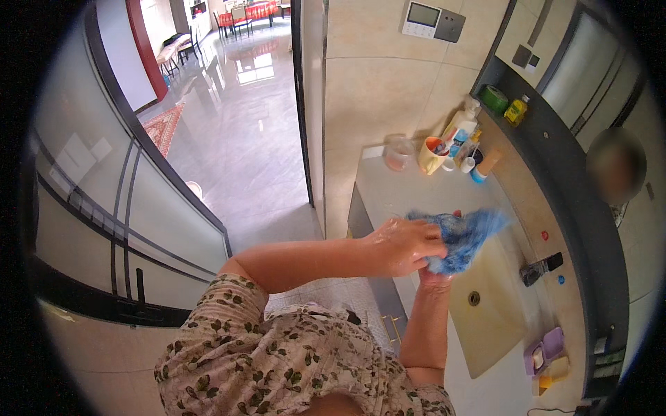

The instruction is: The person wipes a bathroom sink and countertop with a blue cloth, then rinses and wrings the cloth under running water. They continue wiping the sink basin and faucet area, then walk to the living room and wipe their hands with the cloth before returning to the sink.

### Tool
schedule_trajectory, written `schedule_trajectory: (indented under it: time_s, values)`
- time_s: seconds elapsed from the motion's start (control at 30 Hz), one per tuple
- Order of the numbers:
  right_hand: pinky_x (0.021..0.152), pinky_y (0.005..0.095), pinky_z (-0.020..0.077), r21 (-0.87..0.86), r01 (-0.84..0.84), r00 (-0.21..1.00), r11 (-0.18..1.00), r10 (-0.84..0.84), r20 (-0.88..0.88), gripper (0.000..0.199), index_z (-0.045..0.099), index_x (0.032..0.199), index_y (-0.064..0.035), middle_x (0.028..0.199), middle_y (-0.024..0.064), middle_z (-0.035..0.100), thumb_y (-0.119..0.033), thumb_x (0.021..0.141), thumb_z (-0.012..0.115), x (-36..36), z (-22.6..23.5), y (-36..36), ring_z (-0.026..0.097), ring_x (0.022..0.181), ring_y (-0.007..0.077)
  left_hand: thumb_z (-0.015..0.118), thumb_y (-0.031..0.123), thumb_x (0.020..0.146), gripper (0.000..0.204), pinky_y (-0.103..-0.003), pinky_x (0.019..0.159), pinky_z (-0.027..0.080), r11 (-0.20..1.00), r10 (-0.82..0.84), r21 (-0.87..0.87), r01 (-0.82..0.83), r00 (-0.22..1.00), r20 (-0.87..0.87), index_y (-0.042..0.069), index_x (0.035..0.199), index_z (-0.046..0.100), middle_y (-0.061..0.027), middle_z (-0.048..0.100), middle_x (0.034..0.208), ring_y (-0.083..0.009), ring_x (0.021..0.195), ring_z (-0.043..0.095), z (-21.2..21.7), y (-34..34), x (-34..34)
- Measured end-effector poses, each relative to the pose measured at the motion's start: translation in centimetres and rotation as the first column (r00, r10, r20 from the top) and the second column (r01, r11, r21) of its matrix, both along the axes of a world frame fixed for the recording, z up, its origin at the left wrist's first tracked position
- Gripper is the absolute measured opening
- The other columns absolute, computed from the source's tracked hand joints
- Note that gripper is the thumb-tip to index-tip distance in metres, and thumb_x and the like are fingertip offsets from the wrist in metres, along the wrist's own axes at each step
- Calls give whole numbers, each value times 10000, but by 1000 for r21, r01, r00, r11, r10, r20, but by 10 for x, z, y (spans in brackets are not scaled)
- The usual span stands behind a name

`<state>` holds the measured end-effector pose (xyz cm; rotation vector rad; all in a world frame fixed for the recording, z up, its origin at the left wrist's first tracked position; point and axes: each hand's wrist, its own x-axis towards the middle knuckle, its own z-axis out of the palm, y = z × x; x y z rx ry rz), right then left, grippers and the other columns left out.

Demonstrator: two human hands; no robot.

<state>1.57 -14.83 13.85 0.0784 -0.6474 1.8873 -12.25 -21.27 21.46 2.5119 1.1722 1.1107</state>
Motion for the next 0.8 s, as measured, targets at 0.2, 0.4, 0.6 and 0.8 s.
schedule_trajectory:
  time_s: [0.2,0.4,0.6,0.8]
  values:
    - [849,355,481,37,185,881,982,-182,436,326,495,1170,-73,1002,60,592,-185,867,531,6,1,4,579,927,188,639,29,690,271,-408,692,474,988,-54,-128,83,975,217,81,952,597,-78,573,883,-307,859,581,-16,-8,-2]
    - [658,285,514,200,-218,152,955,-169,974,263,537,1100,-45,937,66,612,-204,891,537,41,-100,18,611,755,169,498,39,804,239,-267,720,452,897,192,-419,138,732,654,17,1032,566,-63,591,864,-127,797,554,-11,26,-18]
    - [617,237,484,311,157,334,937,-347,876,171,575,1050,-51,864,38,599,-140,922,503,-3,-17,-19,581,709,109,591,186,756,288,-292,693,476,736,591,-658,-160,625,509,68,1019,588,-70,608,766,-175,715,586,-8,43,-75]
    - [701,260,481,317,-132,413,939,-239,879,254,543,1161,-39,989,47,601,-111,935,450,-47,-50,-31,567,793,117,614,274,746,204,-446,645,482,865,412,-237,-442,896,-167,118,877,599,-124,634,730,-330,731,625,-13,28,-37]
